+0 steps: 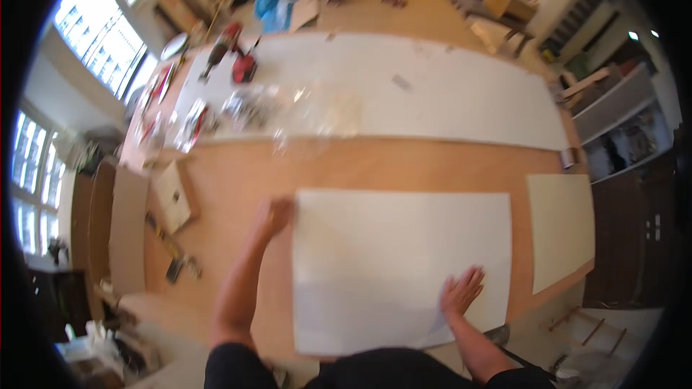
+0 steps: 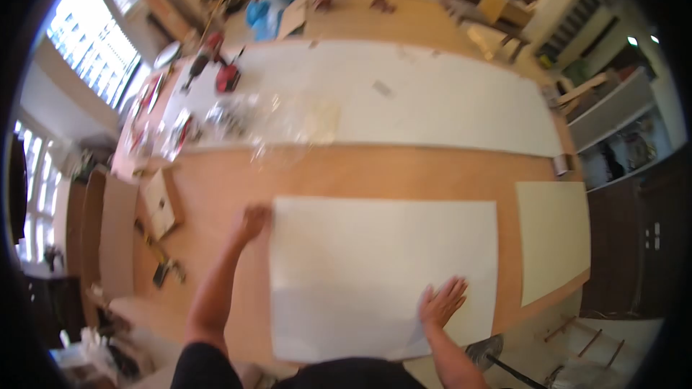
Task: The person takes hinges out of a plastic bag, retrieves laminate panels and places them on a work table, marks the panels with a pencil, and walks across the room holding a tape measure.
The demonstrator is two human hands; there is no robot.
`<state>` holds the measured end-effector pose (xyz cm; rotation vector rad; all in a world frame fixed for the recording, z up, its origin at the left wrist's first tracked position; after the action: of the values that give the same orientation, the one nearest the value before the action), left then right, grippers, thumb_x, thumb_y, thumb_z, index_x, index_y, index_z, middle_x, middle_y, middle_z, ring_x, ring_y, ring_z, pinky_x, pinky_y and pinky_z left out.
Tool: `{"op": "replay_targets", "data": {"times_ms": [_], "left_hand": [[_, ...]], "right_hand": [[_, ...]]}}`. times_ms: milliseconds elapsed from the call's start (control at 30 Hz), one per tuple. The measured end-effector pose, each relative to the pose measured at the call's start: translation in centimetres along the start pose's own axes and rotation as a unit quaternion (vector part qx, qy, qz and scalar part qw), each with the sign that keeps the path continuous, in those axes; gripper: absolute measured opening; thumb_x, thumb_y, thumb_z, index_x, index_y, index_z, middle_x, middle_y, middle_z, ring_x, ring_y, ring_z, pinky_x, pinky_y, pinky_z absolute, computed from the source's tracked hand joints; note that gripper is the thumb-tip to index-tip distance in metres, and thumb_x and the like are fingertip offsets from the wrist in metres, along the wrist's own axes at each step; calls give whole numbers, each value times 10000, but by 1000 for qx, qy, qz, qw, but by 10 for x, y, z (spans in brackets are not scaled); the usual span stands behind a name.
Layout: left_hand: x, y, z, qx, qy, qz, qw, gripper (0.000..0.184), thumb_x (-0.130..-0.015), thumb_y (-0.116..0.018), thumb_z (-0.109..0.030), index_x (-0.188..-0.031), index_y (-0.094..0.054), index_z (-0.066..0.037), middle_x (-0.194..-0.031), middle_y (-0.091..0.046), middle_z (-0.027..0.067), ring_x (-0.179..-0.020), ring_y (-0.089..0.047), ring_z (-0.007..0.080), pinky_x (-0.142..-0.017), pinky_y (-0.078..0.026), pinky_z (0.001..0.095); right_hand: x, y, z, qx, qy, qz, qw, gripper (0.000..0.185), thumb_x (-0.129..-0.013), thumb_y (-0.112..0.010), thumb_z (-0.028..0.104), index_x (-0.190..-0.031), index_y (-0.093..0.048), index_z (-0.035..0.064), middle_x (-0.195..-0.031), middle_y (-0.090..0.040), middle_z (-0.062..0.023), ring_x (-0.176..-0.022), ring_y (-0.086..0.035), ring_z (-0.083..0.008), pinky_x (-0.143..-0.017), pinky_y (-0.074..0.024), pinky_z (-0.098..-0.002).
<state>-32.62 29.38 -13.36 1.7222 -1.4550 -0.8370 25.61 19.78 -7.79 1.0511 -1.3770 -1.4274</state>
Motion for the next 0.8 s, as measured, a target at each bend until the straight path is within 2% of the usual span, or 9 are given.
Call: {"op": "replay_targets", "data": {"times_ms": [100,133,167,200,267,333,433,533,800], "left_hand": [[51,-9,-11,-77,-21,-28,996,224,-902,-610,-221,-1045,-729,-96,-1039,-723,147,-972,-675,338,-857,-535,432],[67,-4,-21,-26,-17,-12,999,184,-906,-598,-205,-983,-719,-89,-976,-716,167,-892,-667,349,-804,-531,445],[99,-26,-10,-56,-201,-226,951,133,-887,-616,-145,-969,-697,-78,-854,-701,163,-787,-649,370,-714,-516,462],[115,-20,-15,-50,-173,-188,966,188,-862,-632,-81,-1043,-672,-52,-904,-694,146,-841,-647,365,-728,-503,455],[144,-34,7,136,-56,-92,985,251,-840,-639,-34,-1091,-641,-19,-1076,-676,144,-984,-629,348,-801,-488,431],[178,-55,30,167,-57,-44,983,365,-828,-648,-73,-1175,-608,31,-1226,-621,204,-1108,-586,370,-911,-472,434],[217,-49,10,78,-38,-31,996,184,-931,-598,-131,-1059,-700,-47,-958,-708,73,-856,-665,187,-894,-481,403],[260,-51,13,151,26,-9,988,168,-939,-575,-138,-1031,-711,-102,-984,-700,41,-948,-641,197,-995,-397,427],[329,-31,-12,179,136,47,973,242,-913,-561,-226,-1034,-713,-82,-989,-703,92,-982,-619,257,-976,-416,418]], "right_hand": [[-1,-1,-5,-7,3,-19,1000,837,-899,-570,429,-1514,-260,-46,-1596,-182,-282,-1487,-140,-460,-1185,-129,-608],[0,1,-6,-20,1,-20,1000,845,-893,-569,446,-1506,-272,-55,-1590,-189,-293,-1485,-140,-468,-1181,-124,-619],[0,5,-5,-35,6,-15,999,854,-888,-568,464,-1498,-284,-63,-1584,-196,-304,-1482,-139,-475,-1177,-118,-630],[0,9,-6,-44,-1,-20,999,855,-892,-558,466,-1498,-280,-70,-1584,-194,-306,-1484,-135,-474,-1180,-109,-626],[3,13,-5,-67,-3,-12,998,856,-900,-539,469,-1498,-272,-83,-1585,-191,-311,-1486,-126,-471,-1186,-92,-619],[2,17,-6,-72,-6,-9,997,856,-904,-531,476,-1493,-276,-90,-1583,-192,-314,-1486,-125,-471,-1185,-89,-623],[6,12,-8,-77,-3,-18,997,855,-905,-531,481,-1488,-284,-94,-1581,-194,-316,-1487,-122,-471,-1183,-88,-625],[6,10,-12,-91,5,-28,995,857,-902,-536,484,-1487,-289,-93,-1583,-192,-315,-1489,-119,-467,-1183,-83,-627],[6,12,-20,-135,1,-27,990,847,-898,-546,484,-1487,-314,-79,-1593,-190,-297,-1497,-109,-448,-1186,-58,-623]]}}
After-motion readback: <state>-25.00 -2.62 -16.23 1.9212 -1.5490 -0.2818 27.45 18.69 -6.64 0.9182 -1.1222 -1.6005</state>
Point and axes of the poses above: each hand's wrist, its own x-axis away from the middle knuckle, its own y-axis out of the back of the hand, z = x × y, the point moved 5 cm from there along -x, towards the middle knuckle
